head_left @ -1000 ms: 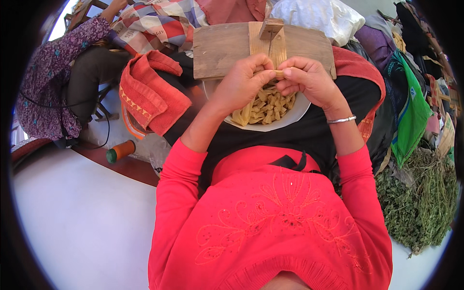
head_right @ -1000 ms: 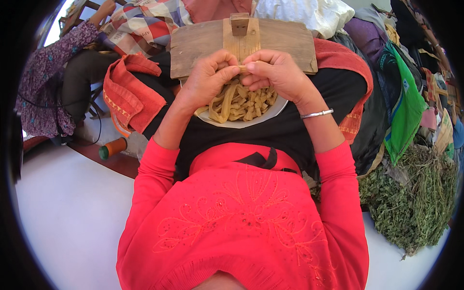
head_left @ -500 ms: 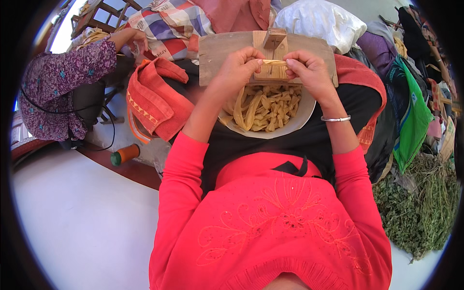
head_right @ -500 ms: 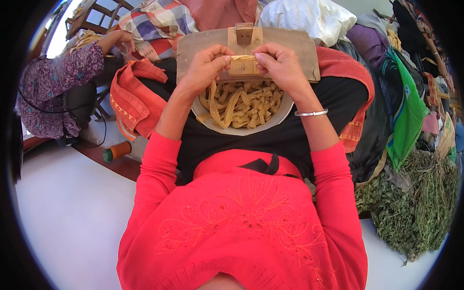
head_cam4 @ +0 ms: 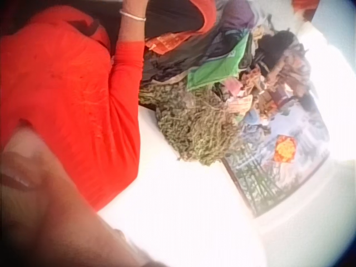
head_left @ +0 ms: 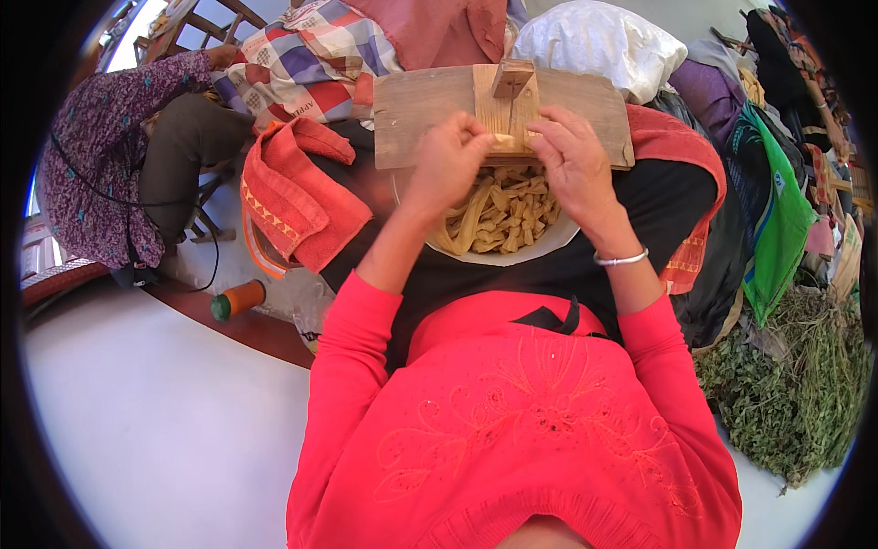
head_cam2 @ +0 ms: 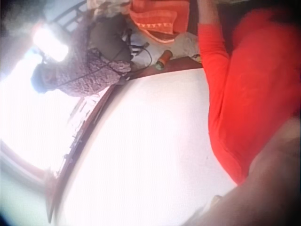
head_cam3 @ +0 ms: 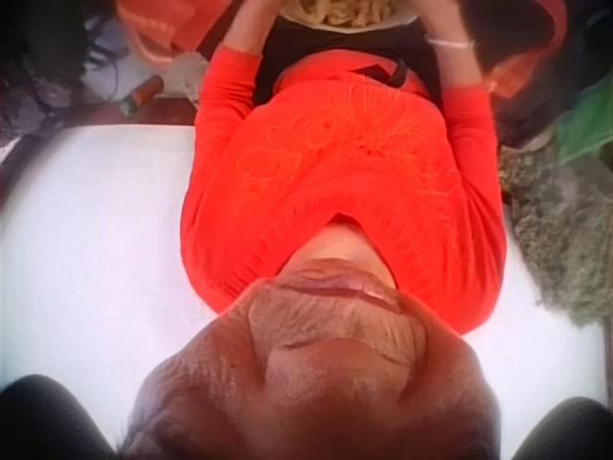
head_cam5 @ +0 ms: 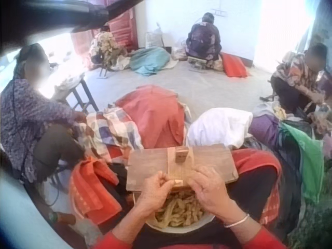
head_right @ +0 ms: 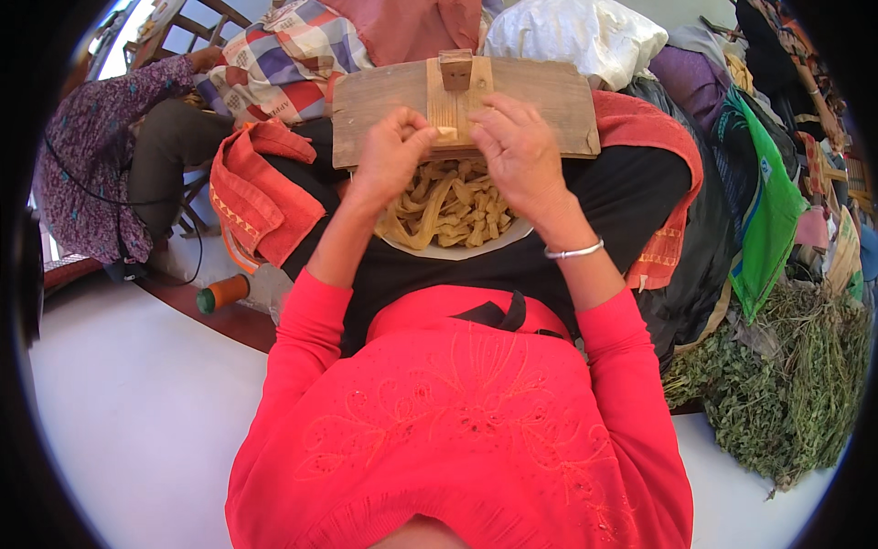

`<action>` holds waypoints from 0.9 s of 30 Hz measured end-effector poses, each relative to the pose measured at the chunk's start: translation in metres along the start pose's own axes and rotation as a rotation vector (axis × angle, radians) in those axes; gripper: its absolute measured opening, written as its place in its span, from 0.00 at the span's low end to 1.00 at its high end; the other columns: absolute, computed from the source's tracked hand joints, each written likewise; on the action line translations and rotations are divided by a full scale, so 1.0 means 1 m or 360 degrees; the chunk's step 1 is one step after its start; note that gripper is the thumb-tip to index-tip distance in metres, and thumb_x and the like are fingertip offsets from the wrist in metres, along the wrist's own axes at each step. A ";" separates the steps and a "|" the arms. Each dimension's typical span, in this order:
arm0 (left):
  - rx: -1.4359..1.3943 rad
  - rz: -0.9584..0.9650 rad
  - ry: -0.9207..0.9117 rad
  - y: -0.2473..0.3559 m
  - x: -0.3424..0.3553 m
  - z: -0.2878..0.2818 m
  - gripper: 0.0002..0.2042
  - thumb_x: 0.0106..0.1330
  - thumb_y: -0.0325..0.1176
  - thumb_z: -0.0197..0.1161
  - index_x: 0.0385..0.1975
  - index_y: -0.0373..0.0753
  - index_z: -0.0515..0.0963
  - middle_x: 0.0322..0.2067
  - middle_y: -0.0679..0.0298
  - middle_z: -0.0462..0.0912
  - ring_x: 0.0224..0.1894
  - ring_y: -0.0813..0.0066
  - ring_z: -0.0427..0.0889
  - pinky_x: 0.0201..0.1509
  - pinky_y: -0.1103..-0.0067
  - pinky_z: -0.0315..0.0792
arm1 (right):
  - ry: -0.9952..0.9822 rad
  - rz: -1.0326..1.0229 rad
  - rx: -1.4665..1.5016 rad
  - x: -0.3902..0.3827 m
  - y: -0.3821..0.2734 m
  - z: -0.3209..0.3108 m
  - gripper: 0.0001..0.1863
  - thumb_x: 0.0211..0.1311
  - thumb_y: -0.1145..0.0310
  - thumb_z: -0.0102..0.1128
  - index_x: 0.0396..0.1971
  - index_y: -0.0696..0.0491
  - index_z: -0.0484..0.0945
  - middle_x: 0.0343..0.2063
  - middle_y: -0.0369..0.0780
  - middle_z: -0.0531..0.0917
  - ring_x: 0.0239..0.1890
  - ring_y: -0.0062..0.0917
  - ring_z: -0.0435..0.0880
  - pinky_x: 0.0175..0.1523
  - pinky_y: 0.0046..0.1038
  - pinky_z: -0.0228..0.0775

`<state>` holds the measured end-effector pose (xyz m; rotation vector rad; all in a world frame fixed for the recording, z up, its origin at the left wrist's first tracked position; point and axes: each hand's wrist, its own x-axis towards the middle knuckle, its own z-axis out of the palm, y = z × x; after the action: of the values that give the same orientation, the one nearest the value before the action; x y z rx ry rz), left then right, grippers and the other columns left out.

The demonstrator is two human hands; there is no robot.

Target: The person shapes strips of dough into twisted pieces using a wooden board and their hands, then drops them into a bowl.

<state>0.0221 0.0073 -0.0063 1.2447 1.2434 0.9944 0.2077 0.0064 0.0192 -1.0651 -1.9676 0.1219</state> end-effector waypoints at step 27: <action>-0.0897 -0.0252 -0.0580 0.037 -0.048 0.048 0.13 0.63 0.26 0.59 0.47 0.35 0.73 0.30 0.60 0.78 0.33 0.74 0.77 0.39 0.78 0.71 | 0.0037 0.0337 -0.0081 -0.001 -0.034 -0.035 0.10 0.57 0.68 0.60 0.38 0.47 0.84 0.21 0.38 0.79 0.22 0.33 0.78 0.28 0.28 0.69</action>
<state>0.0677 -0.0416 0.0322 0.8206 0.6962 0.8712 0.2121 -0.0259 0.0559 -1.3015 -1.8418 0.1741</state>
